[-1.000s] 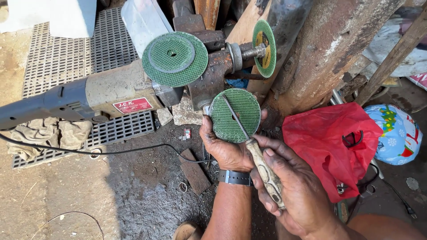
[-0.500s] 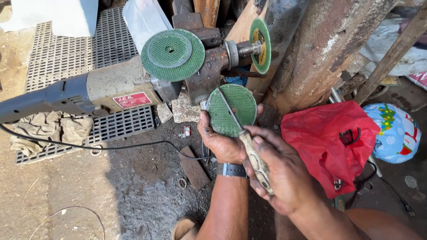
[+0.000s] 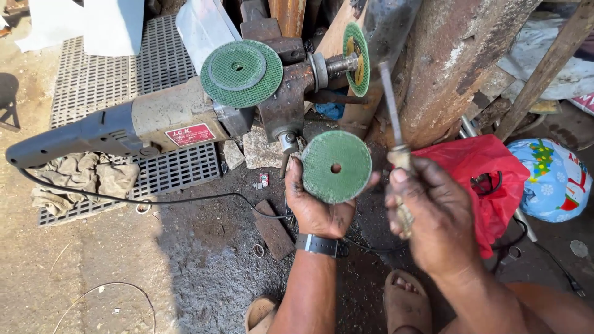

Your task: The person holds a green abrasive grinding wheel and uses a metal tool to scrape and clean its surface. They repeatedly rub the tool against the wheel to remove debris, then inspect the wheel by turning it over in their hands.

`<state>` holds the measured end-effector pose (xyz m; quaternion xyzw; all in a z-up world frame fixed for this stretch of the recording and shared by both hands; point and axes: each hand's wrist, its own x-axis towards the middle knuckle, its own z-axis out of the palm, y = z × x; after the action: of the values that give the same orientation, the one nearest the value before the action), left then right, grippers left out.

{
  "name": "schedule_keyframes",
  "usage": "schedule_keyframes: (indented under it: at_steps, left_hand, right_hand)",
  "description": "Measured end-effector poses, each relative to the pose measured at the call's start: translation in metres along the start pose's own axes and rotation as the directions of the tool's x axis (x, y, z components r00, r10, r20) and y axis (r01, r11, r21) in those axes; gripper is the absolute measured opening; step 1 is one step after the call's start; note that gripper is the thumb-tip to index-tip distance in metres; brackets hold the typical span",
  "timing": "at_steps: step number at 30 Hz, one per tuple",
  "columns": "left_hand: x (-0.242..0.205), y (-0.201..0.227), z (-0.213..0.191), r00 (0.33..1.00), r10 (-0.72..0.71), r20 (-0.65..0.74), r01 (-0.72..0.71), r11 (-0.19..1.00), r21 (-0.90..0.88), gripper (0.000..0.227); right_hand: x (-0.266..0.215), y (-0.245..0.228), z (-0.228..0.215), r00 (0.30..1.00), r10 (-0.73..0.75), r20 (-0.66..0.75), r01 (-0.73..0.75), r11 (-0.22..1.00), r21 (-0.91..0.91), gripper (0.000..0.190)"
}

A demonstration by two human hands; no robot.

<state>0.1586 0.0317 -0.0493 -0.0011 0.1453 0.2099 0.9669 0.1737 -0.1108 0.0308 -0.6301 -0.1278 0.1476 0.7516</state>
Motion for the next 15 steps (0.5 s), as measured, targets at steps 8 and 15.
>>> schedule_keyframes:
  at_steps: [8, 15]
  left_hand:
    - [-0.071, 0.010, 0.011, 0.984, -0.167, -0.061, 0.176, 0.966, 0.189, 0.079]
    - [-0.120, 0.015, 0.038, 0.976, -0.149, -0.160, 0.198, 0.912, 0.360, 0.072]
  right_hand:
    - [0.010, 0.006, -0.036, 0.996, -0.079, 0.035, 0.082, 0.990, -0.115, 0.036]
    - [-0.003, 0.013, -0.036, 0.993, 0.079, 0.091, -0.070, 0.993, -0.098, 0.040]
